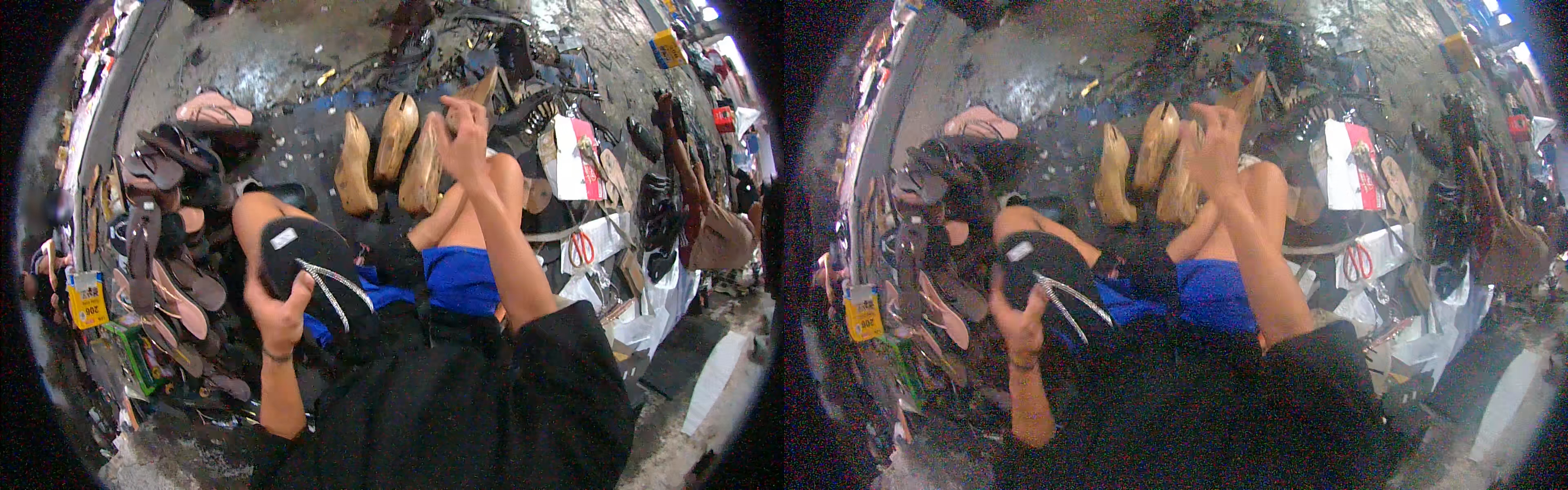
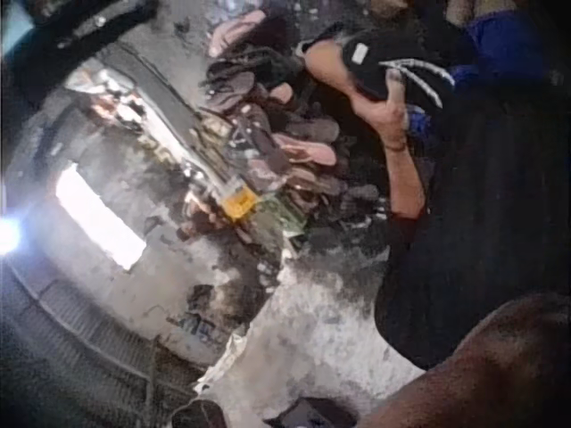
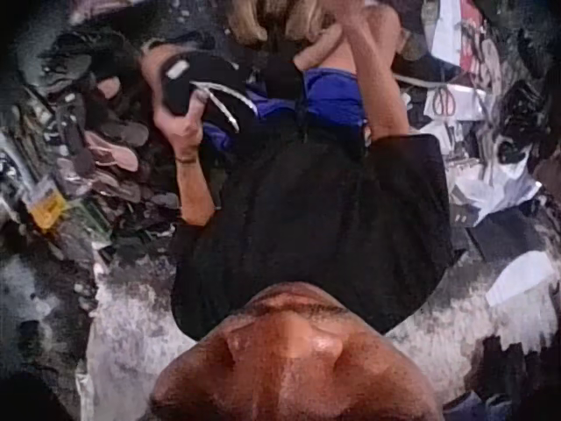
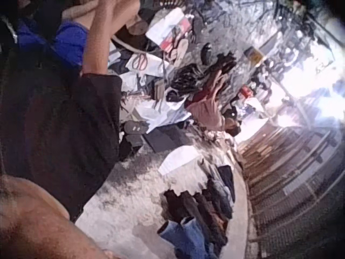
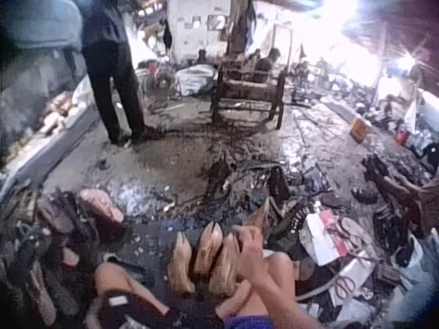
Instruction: The person sits on the floor and repeatedly places wooden shoe lasts into various sandals, including flip-flops and strappy styles. They adjust the straps and soles to fit the lasts, then remove the lasts and set the sandals aside.
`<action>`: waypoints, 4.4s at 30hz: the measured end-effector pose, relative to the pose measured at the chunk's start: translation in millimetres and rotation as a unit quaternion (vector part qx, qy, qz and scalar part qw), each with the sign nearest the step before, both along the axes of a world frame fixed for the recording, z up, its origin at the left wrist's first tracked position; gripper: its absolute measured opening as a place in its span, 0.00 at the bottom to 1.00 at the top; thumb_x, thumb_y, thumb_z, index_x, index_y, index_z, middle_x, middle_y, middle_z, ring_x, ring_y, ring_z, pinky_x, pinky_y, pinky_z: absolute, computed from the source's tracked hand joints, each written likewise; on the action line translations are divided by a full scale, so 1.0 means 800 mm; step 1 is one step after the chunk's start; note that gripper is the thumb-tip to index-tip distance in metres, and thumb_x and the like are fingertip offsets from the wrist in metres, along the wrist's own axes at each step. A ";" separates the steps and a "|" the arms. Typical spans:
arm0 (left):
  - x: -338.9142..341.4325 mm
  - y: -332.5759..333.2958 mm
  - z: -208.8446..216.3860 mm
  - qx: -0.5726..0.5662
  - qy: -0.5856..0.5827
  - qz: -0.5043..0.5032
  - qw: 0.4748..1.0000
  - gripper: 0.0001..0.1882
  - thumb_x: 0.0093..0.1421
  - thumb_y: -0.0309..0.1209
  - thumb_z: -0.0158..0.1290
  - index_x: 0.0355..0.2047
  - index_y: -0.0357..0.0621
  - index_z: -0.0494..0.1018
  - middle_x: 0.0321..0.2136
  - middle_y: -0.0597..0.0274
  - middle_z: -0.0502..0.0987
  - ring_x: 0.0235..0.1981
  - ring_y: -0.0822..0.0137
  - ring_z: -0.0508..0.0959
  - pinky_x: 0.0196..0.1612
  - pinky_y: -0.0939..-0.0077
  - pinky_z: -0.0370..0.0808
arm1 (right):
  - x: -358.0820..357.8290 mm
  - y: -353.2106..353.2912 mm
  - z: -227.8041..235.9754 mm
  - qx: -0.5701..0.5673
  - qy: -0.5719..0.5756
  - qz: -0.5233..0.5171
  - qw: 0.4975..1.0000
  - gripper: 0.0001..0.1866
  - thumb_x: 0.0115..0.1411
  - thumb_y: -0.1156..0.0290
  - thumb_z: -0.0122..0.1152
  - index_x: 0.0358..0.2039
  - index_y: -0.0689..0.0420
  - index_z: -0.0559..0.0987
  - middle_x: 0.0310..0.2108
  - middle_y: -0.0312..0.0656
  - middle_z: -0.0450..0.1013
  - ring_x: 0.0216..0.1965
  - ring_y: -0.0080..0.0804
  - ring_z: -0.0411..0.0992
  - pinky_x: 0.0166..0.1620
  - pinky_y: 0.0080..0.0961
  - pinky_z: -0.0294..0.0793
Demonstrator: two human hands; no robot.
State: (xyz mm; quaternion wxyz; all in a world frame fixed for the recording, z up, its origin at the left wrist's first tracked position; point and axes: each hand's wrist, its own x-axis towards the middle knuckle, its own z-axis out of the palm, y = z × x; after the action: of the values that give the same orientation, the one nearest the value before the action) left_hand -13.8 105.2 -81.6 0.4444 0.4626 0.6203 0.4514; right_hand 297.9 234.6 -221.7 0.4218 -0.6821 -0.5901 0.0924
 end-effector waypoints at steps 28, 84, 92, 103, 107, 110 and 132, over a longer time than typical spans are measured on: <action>0.004 0.021 -0.145 -0.135 -0.640 -0.081 0.752 0.47 0.69 0.67 0.32 0.68 0.34 0.56 0.58 0.43 0.72 0.57 0.52 0.75 0.60 0.57 0.73 | -0.098 -0.239 0.183 -0.364 0.352 0.266 0.820 0.35 0.64 0.61 0.59 0.64 0.71 0.62 0.57 0.59 0.71 0.52 0.54 0.76 0.53 0.42 0.78; -0.021 -0.087 0.006 0.083 -0.437 -0.243 0.862 0.67 0.47 0.66 0.65 0.71 0.35 0.44 0.65 0.50 0.62 0.65 0.57 0.64 0.68 0.59 0.61 | -0.143 -0.276 0.134 -0.322 0.530 0.313 0.719 0.23 0.74 0.56 0.45 0.54 0.63 0.76 0.45 0.37 0.78 0.47 0.24 0.72 0.55 0.25 0.69; -0.007 -0.089 0.025 0.156 -0.410 -0.286 0.852 0.70 0.45 0.62 0.70 0.71 0.31 0.41 0.66 0.47 0.61 0.66 0.57 0.63 0.69 0.58 0.59 | -0.138 -0.257 0.135 -0.371 0.535 0.349 0.674 0.19 0.69 0.60 0.55 0.51 0.62 0.76 0.42 0.34 0.75 0.46 0.25 0.70 0.53 0.29 0.68; 0.019 -0.022 0.082 0.161 0.259 -0.238 0.922 0.41 0.64 0.52 0.57 0.65 0.35 0.60 0.56 0.41 0.71 0.55 0.43 0.69 0.59 0.53 0.64 | -0.142 -0.229 0.175 -0.169 0.635 0.366 0.659 0.35 0.62 0.51 0.53 0.62 0.64 0.66 0.57 0.52 0.70 0.56 0.46 0.70 0.59 0.42 0.70; -0.001 -0.030 0.063 -0.026 0.123 -0.296 0.947 0.22 0.74 0.43 0.46 0.54 0.37 0.73 0.46 0.55 0.79 0.45 0.61 0.76 0.49 0.67 0.71 | -0.132 -0.251 0.167 -0.105 0.746 0.316 0.577 0.41 0.58 0.49 0.58 0.64 0.63 0.62 0.60 0.52 0.67 0.58 0.45 0.68 0.61 0.42 0.67; 0.031 -0.069 0.028 -0.101 -0.044 -0.284 0.953 0.22 0.76 0.40 0.42 0.55 0.33 0.72 0.44 0.60 0.79 0.44 0.71 0.76 0.49 0.73 0.72 | -0.115 -0.272 0.164 -0.096 0.766 0.271 0.575 0.43 0.57 0.50 0.59 0.66 0.62 0.59 0.61 0.51 0.64 0.60 0.44 0.65 0.62 0.41 0.63; 0.011 -0.066 -0.105 -0.150 -0.475 -0.235 0.835 0.38 0.68 0.58 0.41 0.66 0.39 0.60 0.58 0.47 0.71 0.58 0.53 0.72 0.64 0.60 0.67 | -0.118 -0.237 0.189 -0.246 0.685 0.305 0.615 0.63 0.51 0.54 0.72 0.74 0.58 0.38 0.72 0.47 0.45 0.74 0.38 0.43 0.73 0.37 0.38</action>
State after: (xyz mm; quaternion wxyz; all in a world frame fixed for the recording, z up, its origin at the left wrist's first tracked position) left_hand -5.3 52.2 -165.4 0.8411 0.2508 0.2654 0.3990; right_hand 203.2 45.1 -70.9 0.4674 -0.2801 -0.2590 0.7975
